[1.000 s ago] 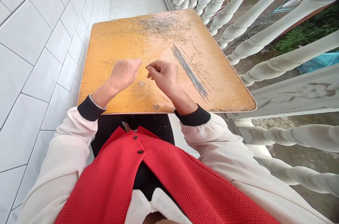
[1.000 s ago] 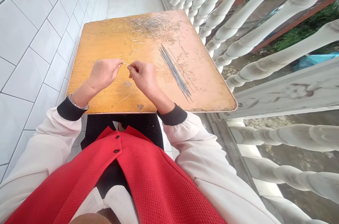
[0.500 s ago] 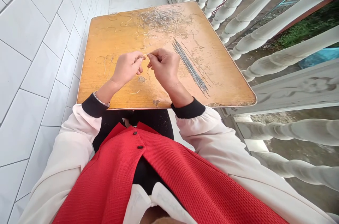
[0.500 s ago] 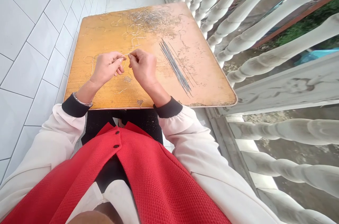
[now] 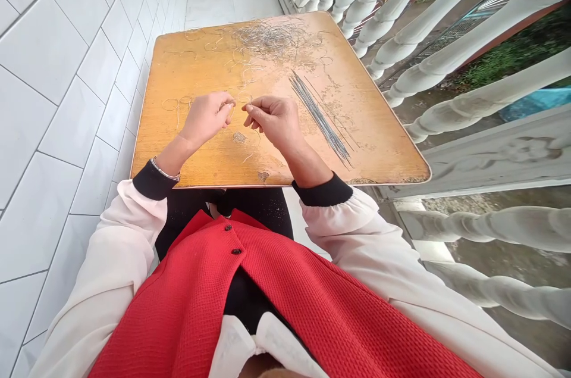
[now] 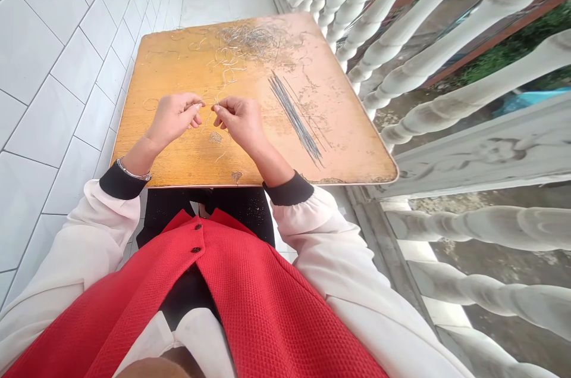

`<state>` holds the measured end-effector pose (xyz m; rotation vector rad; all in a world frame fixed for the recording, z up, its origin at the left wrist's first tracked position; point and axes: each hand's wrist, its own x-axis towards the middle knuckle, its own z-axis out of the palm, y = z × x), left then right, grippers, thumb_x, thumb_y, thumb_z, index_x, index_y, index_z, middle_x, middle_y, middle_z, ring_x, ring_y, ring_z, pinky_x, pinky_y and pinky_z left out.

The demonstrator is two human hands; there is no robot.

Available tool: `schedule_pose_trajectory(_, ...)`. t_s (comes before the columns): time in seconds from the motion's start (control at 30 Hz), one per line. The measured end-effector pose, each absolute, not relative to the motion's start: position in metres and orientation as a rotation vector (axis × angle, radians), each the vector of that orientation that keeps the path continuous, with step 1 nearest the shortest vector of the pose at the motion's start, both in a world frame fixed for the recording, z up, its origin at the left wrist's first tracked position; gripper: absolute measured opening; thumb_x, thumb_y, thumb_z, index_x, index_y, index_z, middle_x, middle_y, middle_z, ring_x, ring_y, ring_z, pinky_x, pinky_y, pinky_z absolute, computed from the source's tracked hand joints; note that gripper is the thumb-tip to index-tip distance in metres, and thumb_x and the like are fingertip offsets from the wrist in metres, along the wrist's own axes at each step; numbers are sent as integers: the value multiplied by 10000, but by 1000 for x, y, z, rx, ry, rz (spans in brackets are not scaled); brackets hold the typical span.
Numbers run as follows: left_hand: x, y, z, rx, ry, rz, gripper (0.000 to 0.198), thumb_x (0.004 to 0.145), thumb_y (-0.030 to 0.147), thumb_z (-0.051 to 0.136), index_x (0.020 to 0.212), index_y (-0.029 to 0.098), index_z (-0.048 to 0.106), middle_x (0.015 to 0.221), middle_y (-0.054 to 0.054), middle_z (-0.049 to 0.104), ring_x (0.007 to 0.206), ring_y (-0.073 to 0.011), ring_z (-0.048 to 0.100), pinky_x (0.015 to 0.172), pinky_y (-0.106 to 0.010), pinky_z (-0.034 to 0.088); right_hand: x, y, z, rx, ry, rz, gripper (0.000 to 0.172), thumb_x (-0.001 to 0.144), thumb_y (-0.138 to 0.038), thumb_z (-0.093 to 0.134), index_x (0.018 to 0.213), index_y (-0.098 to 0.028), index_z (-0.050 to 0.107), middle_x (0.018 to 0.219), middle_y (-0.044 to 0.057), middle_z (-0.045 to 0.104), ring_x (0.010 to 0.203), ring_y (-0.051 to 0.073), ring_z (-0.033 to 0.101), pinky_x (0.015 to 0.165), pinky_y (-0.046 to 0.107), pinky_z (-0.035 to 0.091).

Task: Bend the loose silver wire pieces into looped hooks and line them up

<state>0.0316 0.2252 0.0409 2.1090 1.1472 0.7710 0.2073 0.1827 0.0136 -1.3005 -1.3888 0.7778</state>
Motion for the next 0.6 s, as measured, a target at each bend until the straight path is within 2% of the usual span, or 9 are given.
schedule_pose_trajectory(0.17, 25, 233, 35, 2376, 1154, 866, 186, 931, 324, 587, 797, 234, 679, 807, -62, 700, 885, -226, 668, 840, -338, 501, 205, 185, 10, -1333, -1358, 769, 202, 890, -300, 735, 742, -170, 689, 573, -8, 645, 485, 79, 542, 461, 195, 424)
schedule_pose_trajectory(0.27, 23, 237, 35, 2396, 1144, 895, 165, 910, 290, 591, 776, 240, 672, 827, -70, 680, 931, -245, 652, 876, -360, 488, 202, 186, 10, -1315, -1332, 778, 198, 889, -301, 737, 753, -165, 688, 582, -9, 648, 480, 77, 547, 459, 193, 430)
schedule_pose_trajectory(0.4, 27, 233, 36, 2331, 1141, 897, 145, 862, 226, 615, 722, 229, 652, 756, -42, 656, 857, -219, 638, 851, -360, 489, 198, 185, 12, -1231, -1260, 818, 245, 914, -348, 729, 765, -165, 663, 625, -4, 650, 511, 82, 584, 498, 199, 478)
schedule_pose_trajectory(0.6, 37, 217, 32, 2120, 1130, 975, 145, 854, 158, 602, 726, 190, 660, 655, -3, 630, 670, -141, 609, 686, -301, 497, 192, 187, 11, -1174, -1177, 762, 289, 941, -439, 696, 803, -188, 653, 678, -6, 663, 539, 80, 598, 540, 206, 508)
